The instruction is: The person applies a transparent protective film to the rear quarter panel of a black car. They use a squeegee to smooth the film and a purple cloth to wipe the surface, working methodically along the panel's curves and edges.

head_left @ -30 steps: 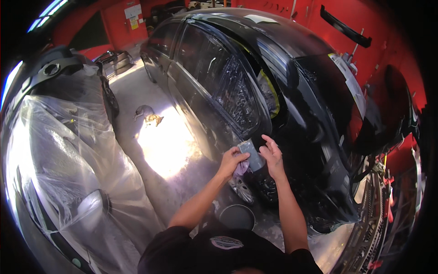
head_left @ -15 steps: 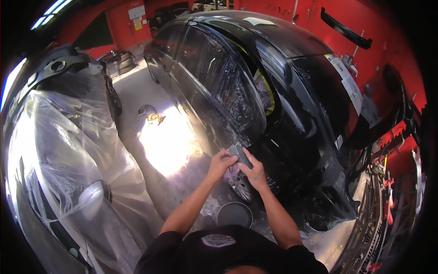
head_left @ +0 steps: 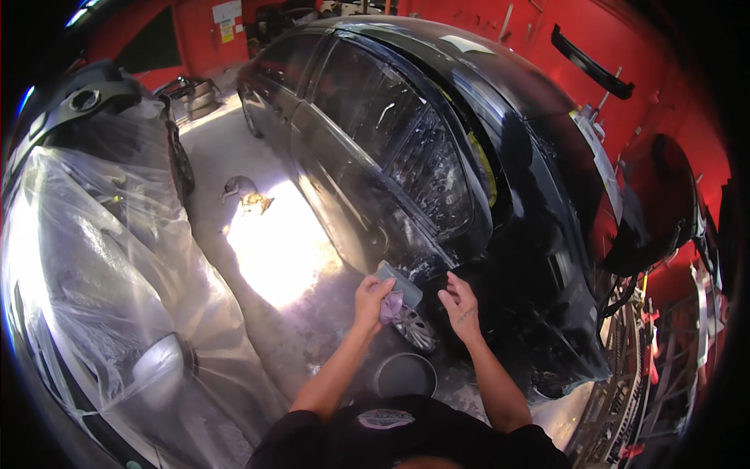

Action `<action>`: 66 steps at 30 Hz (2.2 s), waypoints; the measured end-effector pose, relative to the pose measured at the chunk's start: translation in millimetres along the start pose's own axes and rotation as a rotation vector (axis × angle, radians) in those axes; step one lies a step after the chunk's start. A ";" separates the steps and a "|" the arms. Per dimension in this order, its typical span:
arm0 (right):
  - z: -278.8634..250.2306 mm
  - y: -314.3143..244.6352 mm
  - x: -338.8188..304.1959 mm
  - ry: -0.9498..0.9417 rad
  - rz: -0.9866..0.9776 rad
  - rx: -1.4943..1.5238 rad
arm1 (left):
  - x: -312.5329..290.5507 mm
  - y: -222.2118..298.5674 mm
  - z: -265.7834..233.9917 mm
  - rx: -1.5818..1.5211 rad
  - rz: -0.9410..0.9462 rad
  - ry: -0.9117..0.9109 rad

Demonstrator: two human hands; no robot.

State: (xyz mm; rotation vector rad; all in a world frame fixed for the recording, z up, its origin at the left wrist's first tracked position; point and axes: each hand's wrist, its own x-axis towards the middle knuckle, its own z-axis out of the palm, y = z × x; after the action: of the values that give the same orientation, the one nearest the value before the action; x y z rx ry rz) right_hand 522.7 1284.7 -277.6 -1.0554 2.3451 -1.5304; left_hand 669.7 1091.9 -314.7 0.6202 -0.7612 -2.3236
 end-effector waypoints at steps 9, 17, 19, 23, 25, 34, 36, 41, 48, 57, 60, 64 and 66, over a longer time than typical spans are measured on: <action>-33.4 -49.0 72.1 0.492 -0.111 -0.216 | 17.7 15.4 -29.5 0.041 -0.009 0.116; -40.6 -31.8 146.3 0.322 -0.154 -0.179 | 27.9 -6.0 -165.0 0.530 0.073 0.319; -43.8 -22.1 148.6 0.286 -0.153 -0.121 | 10.4 -25.7 -222.7 0.527 0.030 0.396; -45.0 -13.3 150.5 0.345 -0.192 -0.164 | -33.9 -26.0 -257.6 0.624 -0.088 0.415; -47.7 -16.7 149.2 0.337 -0.172 -0.163 | -43.7 -32.6 -262.5 0.583 -0.109 0.401; -55.3 -0.9 155.4 0.347 -0.129 -0.125 | -18.6 -4.3 -172.4 0.666 0.002 0.262; -52.1 5.3 158.1 0.343 -0.145 -0.127 | -19.5 13.2 -138.8 0.678 0.045 0.232; -48.1 8.0 156.4 0.360 -0.206 -0.169 | -7.5 10.9 -101.5 0.733 0.124 0.203; -63.3 -15.0 143.8 0.277 -0.231 -0.624 | 31.9 -5.3 7.0 0.437 0.264 0.132; -11.5 -88.1 40.4 -0.496 -0.251 -0.049 | -1.1 9.4 98.1 0.043 0.370 0.204; -33.2 -72.5 44.1 -0.505 -0.313 -0.006 | -6.0 -10.0 118.6 -0.120 0.401 0.211; -66.5 -40.9 49.9 -0.330 -0.497 0.021 | -10.6 -40.3 158.9 -0.168 0.494 0.178; -76.3 -19.2 54.9 -0.154 -0.603 0.082 | -12.2 -50.0 178.9 -0.155 0.574 0.244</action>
State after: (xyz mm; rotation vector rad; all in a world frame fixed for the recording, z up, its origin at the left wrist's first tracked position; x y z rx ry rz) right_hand 454.8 1302.7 -212.2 -1.8994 1.9335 -1.6164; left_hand 553.4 1197.3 -214.4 0.5193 -0.5489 -1.7238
